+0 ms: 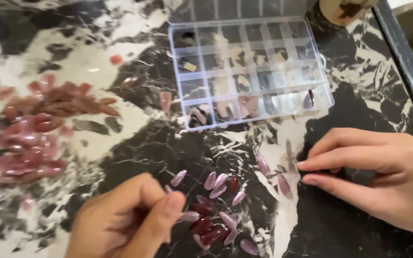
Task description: Sorting artificial nails from a pile into a compartmentalized storage box
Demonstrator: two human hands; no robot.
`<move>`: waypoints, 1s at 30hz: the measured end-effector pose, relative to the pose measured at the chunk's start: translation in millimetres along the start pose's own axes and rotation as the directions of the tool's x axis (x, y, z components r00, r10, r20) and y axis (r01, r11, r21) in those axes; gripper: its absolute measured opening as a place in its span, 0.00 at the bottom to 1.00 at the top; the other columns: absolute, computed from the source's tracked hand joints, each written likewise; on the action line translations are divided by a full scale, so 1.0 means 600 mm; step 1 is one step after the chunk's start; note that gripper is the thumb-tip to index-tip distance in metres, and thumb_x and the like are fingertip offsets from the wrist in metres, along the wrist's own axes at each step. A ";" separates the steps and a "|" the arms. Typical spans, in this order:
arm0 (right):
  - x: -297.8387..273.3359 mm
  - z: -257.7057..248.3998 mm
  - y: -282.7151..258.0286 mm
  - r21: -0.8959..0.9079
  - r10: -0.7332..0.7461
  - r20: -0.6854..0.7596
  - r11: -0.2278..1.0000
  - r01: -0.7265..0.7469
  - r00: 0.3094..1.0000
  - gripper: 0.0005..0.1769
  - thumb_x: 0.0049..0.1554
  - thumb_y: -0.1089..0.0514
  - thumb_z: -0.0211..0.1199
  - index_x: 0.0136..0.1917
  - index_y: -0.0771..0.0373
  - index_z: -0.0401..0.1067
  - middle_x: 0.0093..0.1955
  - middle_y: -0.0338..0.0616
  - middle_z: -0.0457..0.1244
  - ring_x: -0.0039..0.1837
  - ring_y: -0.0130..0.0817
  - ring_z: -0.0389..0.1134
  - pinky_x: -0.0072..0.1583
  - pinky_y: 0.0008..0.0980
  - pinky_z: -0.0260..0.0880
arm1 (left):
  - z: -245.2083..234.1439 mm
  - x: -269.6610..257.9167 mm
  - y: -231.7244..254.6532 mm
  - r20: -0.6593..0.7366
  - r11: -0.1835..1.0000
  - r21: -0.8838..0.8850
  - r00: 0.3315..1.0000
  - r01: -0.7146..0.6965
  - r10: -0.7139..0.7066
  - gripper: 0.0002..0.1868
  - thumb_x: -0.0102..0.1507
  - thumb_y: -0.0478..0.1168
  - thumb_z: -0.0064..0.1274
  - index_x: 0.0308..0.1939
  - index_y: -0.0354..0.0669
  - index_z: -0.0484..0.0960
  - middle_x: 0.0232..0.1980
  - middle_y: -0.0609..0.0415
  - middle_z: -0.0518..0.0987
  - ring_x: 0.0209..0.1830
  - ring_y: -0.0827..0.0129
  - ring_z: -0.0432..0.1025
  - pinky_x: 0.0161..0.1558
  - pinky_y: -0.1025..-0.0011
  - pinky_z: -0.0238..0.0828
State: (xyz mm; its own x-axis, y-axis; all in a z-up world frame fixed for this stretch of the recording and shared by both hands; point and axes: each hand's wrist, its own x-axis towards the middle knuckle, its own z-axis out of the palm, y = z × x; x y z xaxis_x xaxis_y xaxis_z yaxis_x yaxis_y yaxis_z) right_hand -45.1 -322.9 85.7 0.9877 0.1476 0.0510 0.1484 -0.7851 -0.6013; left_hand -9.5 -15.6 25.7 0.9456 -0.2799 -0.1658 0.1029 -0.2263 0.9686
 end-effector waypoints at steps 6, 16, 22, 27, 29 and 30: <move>-0.006 0.020 0.022 0.062 -0.098 0.080 0.994 0.093 0.992 0.13 0.46 0.60 0.73 0.47 0.56 0.84 0.39 0.36 0.72 0.39 0.25 0.74 0.42 0.18 0.77 | 0.010 -0.010 -0.002 -0.065 0.995 -0.038 0.994 0.088 -0.090 0.24 0.63 0.41 0.62 0.15 0.43 0.71 0.13 0.60 0.65 0.11 0.78 0.52 0.14 0.74 0.44; -0.009 0.038 0.000 -0.014 -0.051 0.044 0.999 0.052 0.998 0.14 0.46 0.60 0.73 0.48 0.57 0.84 0.37 0.36 0.71 0.37 0.27 0.68 0.41 0.25 0.70 | 0.002 -0.003 0.000 -0.012 1.000 -0.022 1.000 0.019 -0.019 0.22 0.62 0.43 0.61 0.15 0.46 0.72 0.12 0.63 0.62 0.13 0.80 0.52 0.17 0.77 0.44; -0.007 0.049 -0.011 -0.092 -0.054 0.038 0.994 0.057 0.998 0.17 0.42 0.55 0.76 0.48 0.56 0.84 0.36 0.37 0.69 0.36 0.30 0.66 0.41 0.29 0.68 | -0.004 -0.001 0.004 0.034 0.999 -0.035 0.999 -0.036 0.037 0.22 0.64 0.45 0.60 0.18 0.46 0.71 0.15 0.64 0.65 0.15 0.79 0.52 0.19 0.76 0.47; -0.004 0.052 -0.017 -0.114 -0.104 0.050 0.987 0.109 0.993 0.15 0.44 0.54 0.74 0.47 0.55 0.84 0.35 0.35 0.68 0.35 0.30 0.64 0.41 0.28 0.66 | -0.012 0.001 -0.009 0.088 0.998 -0.048 0.996 -0.029 0.033 0.20 0.65 0.44 0.61 0.20 0.47 0.72 0.16 0.64 0.64 0.16 0.79 0.53 0.19 0.76 0.49; -0.007 0.046 -0.017 -0.120 -0.104 0.062 0.986 0.111 0.993 0.15 0.45 0.54 0.73 0.48 0.54 0.84 0.35 0.34 0.69 0.35 0.30 0.64 0.41 0.28 0.66 | -0.013 0.003 -0.009 0.099 0.998 -0.040 0.994 -0.046 0.049 0.20 0.65 0.44 0.60 0.21 0.47 0.73 0.17 0.65 0.64 0.17 0.79 0.53 0.20 0.76 0.51; -0.011 0.040 -0.016 -0.109 -0.051 0.053 0.992 0.056 0.997 0.19 0.43 0.53 0.73 0.51 0.53 0.84 0.36 0.34 0.69 0.35 0.27 0.67 0.41 0.25 0.67 | -0.014 0.004 -0.006 0.107 0.999 -0.048 0.994 -0.023 0.028 0.19 0.66 0.44 0.59 0.21 0.47 0.74 0.17 0.64 0.65 0.17 0.79 0.54 0.20 0.76 0.52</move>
State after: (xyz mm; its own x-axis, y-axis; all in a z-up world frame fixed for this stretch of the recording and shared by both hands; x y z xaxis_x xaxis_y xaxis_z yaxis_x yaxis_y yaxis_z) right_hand -54.4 -302.3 71.9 0.9749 0.2192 0.0388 0.2082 -0.8363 -0.5072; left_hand -5.1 -7.5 23.4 0.9095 -0.3848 -0.1574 0.0955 -0.1751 0.9799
